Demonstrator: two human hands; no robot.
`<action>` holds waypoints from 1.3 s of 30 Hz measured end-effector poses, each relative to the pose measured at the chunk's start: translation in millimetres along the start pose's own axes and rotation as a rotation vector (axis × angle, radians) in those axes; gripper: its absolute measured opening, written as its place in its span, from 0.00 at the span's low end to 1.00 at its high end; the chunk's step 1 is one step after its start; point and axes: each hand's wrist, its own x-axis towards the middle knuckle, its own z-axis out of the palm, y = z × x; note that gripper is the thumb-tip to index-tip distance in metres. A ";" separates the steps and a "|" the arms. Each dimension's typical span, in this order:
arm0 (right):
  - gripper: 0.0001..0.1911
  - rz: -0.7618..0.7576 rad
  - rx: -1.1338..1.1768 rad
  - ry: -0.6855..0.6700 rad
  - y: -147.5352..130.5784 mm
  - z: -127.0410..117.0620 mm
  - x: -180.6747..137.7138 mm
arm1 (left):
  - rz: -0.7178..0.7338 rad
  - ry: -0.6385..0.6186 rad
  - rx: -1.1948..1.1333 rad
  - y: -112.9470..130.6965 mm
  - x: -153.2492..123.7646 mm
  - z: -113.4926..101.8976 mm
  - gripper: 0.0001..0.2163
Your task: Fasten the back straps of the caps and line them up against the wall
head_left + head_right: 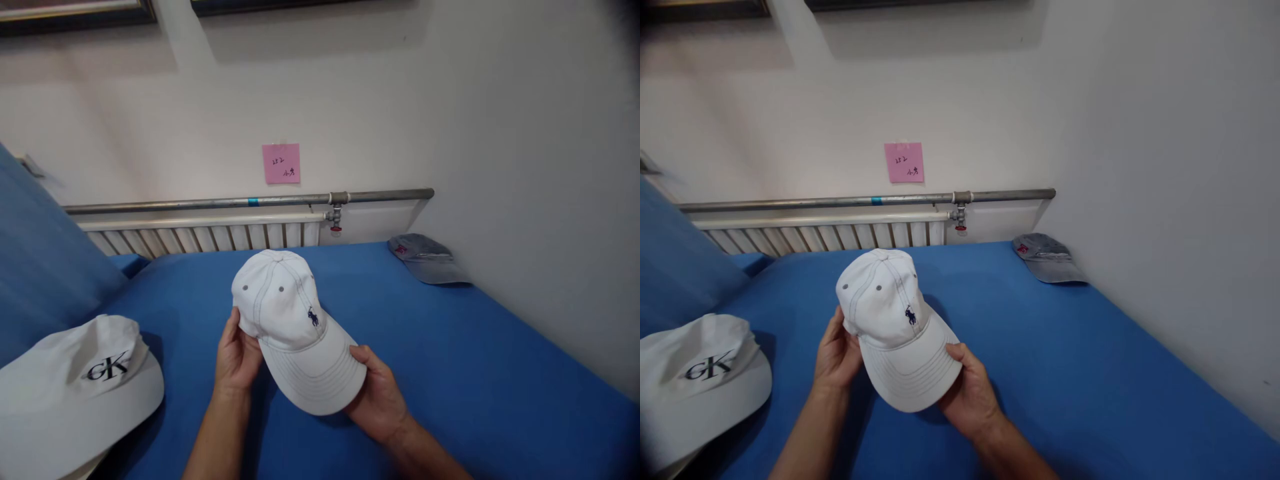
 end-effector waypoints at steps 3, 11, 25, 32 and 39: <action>0.18 -0.010 -0.010 0.008 -2.7 2.7 -1.3 | 0.021 0.090 0.006 3.2 1.9 -1.7 0.20; 0.13 -0.050 -0.054 0.071 -4.8 0.3 0.9 | 0.083 0.350 0.028 11.0 6.4 -6.2 0.19; 0.07 -0.095 -0.113 0.084 -6.0 4.2 -3.8 | 0.251 0.446 0.076 13.2 7.3 3.5 0.17; 0.07 -0.074 -0.097 0.111 -10.5 1.6 -3.8 | 0.243 0.457 0.059 15.3 6.8 6.0 0.17; 0.06 -0.006 -0.058 0.182 -11.3 1.1 -2.0 | 0.237 0.535 0.066 21.8 7.2 0.0 0.16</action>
